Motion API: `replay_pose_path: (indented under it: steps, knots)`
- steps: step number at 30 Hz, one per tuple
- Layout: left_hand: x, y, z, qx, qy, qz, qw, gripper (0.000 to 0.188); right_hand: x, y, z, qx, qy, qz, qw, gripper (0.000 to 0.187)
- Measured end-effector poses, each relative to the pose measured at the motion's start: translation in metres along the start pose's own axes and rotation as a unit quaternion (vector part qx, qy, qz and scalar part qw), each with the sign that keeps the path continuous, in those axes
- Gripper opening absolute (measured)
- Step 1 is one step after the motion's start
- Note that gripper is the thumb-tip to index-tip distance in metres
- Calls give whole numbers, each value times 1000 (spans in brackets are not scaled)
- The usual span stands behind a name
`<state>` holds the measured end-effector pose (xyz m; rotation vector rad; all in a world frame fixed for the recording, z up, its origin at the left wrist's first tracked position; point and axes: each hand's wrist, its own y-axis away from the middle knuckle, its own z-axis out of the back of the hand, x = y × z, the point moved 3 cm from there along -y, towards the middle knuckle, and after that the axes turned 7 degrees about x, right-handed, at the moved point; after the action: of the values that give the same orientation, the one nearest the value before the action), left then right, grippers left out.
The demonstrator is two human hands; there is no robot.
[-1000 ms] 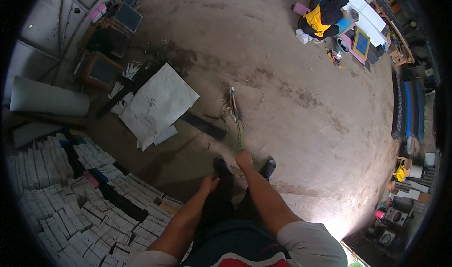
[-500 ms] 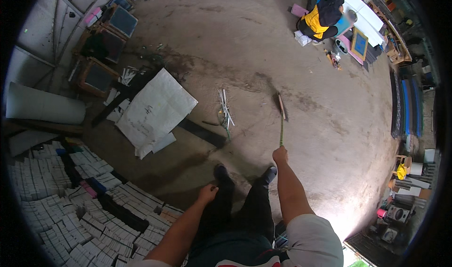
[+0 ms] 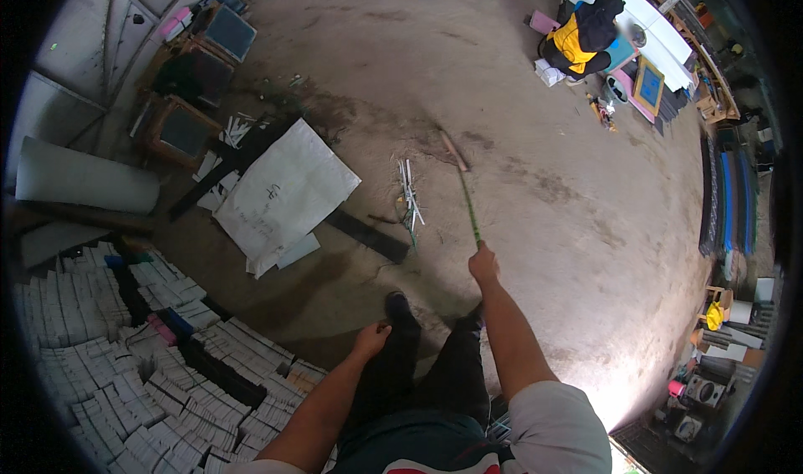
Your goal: The person sweeps debris on a concrete floor using a broom, gathering small pieces into a pile. They then use a white sack to collect the swept debris, lifting and moving the sack to a different location.
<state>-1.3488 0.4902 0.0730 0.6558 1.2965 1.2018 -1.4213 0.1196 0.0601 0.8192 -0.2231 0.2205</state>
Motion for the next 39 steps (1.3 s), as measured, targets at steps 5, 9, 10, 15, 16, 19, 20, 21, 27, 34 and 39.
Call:
replay_pose_path:
  steps: [5,9,10,15,16,19,20,21,27,34,39]
  knots:
    - [58,-34,-13,-17,30,-23,999,48,11,-27,-34,26,11,-48,998,33]
    - [72,-26,-13,-27,4,-19,999,48,36,2,-119,67,23,4,998,37]
    - [76,-26,-13,-21,0,-25,999,48,43,11,-136,75,75,68,992,37]
    - [59,6,-7,-22,49,3,999,51,77,40,-146,153,-12,86,984,49]
    - [63,-2,-11,-34,34,-14,999,52,69,33,-146,148,-24,95,984,53]
    - [60,-10,-12,-33,-21,-21,999,53,48,51,-124,117,-44,98,987,62]
    - [60,-14,-13,-30,-19,-23,999,53,38,67,-109,103,-49,90,989,65]
    - [62,-21,-14,-29,-16,-24,999,53,22,77,-99,111,-40,68,991,66]
    - [28,-11,-5,-2,3,-22,1000,46,-64,143,-53,57,13,0,998,56]
    - [28,0,4,-40,9,-53,998,38,-84,137,-126,51,-41,-6,998,31]
    - [36,16,17,-46,-7,-42,998,40,9,142,-162,133,41,74,987,31]
